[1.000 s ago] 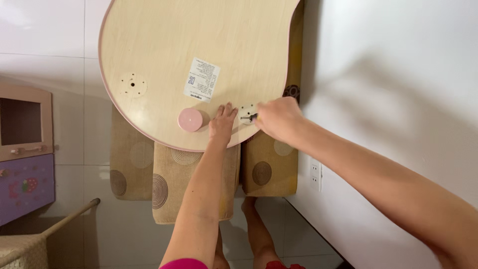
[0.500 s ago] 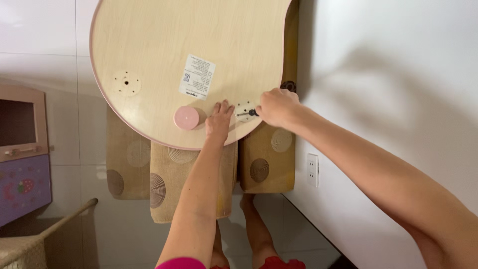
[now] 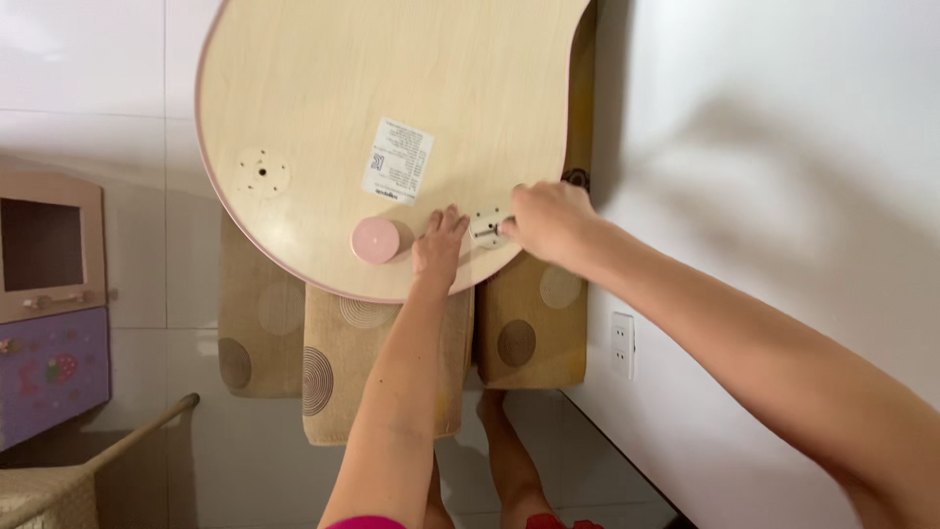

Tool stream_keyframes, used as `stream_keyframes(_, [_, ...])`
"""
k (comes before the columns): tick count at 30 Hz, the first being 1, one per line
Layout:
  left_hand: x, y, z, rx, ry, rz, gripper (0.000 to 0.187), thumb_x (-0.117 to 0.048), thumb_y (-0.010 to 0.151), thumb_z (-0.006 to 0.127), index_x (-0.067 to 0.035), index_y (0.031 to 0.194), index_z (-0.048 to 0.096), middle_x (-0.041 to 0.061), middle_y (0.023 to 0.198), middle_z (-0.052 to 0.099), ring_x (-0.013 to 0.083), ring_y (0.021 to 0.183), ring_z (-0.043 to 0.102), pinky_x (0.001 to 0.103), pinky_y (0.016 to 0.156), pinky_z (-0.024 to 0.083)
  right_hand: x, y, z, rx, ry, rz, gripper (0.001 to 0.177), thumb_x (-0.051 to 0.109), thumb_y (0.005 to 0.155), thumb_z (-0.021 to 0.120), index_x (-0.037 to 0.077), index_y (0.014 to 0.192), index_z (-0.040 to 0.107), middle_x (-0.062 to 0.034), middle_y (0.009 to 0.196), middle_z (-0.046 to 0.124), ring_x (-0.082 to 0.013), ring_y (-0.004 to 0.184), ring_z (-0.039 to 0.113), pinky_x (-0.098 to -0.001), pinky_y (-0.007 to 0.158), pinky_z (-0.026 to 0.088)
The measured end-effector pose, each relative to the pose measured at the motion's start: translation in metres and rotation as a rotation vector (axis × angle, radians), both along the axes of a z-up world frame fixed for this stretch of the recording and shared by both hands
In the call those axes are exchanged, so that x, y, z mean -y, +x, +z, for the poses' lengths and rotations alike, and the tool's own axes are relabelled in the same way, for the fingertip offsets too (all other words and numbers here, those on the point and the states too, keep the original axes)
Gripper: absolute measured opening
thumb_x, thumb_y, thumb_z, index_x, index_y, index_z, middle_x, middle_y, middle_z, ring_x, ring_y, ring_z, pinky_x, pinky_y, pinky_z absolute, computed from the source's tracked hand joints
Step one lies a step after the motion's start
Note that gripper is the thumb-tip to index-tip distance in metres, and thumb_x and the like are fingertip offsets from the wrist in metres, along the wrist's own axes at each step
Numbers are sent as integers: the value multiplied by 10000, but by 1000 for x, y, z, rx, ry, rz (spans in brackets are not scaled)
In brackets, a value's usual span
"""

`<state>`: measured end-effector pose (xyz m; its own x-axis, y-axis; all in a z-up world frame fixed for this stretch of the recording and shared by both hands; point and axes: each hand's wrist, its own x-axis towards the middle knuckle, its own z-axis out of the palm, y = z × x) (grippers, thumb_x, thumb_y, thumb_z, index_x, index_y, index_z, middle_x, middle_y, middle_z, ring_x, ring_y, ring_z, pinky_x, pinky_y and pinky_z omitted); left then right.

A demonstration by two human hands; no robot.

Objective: The person uses a screwdriver to tighten screws into the underside of a light-colored wooden table. They work on multiple screw holes at the corners of the tabletop, securing white plastic inserts.

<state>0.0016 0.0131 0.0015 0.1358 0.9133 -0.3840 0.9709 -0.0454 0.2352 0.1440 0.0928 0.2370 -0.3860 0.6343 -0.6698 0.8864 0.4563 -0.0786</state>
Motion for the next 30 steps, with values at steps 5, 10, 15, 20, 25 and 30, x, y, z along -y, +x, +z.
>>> stream_keyframes(5, [12, -3, 0, 5, 61, -18, 727, -22, 883, 659, -261, 1526, 419, -7, 1626, 299, 233, 1484, 339, 352, 1002, 550, 30, 13, 8, -397, 581, 755, 337, 39, 639, 747, -1, 957, 640, -141, 912, 681, -235, 670, 690, -307, 487, 544])
stream_keyframes(10, [7, 2, 4, -41, -15, -43, 808, -13, 828, 675, -261, 1539, 384, -11, 1635, 260, 225, 1483, 316, 329, 1021, 529, 14, -1, 8, 87, 44, 96, 239, 180, 1046, 572, -43, 1091, 646, -158, 930, 726, -215, 698, 710, -303, 538, 563])
stream_keyframes(15, [5, -2, 4, -20, 19, -33, 725, -49, 899, 637, -273, 1544, 391, -20, 1636, 273, 221, 1485, 317, 356, 1010, 536, 16, 20, 8, -248, 348, 543, 527, 246, 732, 743, -44, 1142, 582, -183, 918, 666, -251, 649, 679, -335, 469, 561])
stream_keyframes(20, [4, -2, 2, -24, 38, -24, 716, -47, 907, 638, -271, 1542, 396, -23, 1642, 276, 220, 1490, 324, 339, 1000, 549, 24, 12, -2, -118, 274, 345, 290, 215, 1054, 634, -71, 1097, 621, -206, 876, 675, -243, 597, 675, -336, 468, 575])
stream_keyframes(25, [-2, 0, 9, -66, -77, -52, 849, 4, 815, 673, -277, 1548, 348, -20, 1633, 222, 220, 1478, 286, 309, 960, 550, 13, 11, 4, -122, 194, 297, 428, 320, 913, 631, -27, 1163, 615, -190, 870, 691, -216, 544, 649, -293, 397, 536])
stream_keyframes(30, [7, -5, 0, 12, 78, -17, 712, -28, 898, 644, -261, 1536, 432, -22, 1638, 304, 213, 1491, 339, 321, 989, 562, 30, 16, 6, -275, 529, 710, 345, 160, 805, 698, 22, 1102, 588, -107, 809, 669, -168, 605, 652, -266, 441, 508])
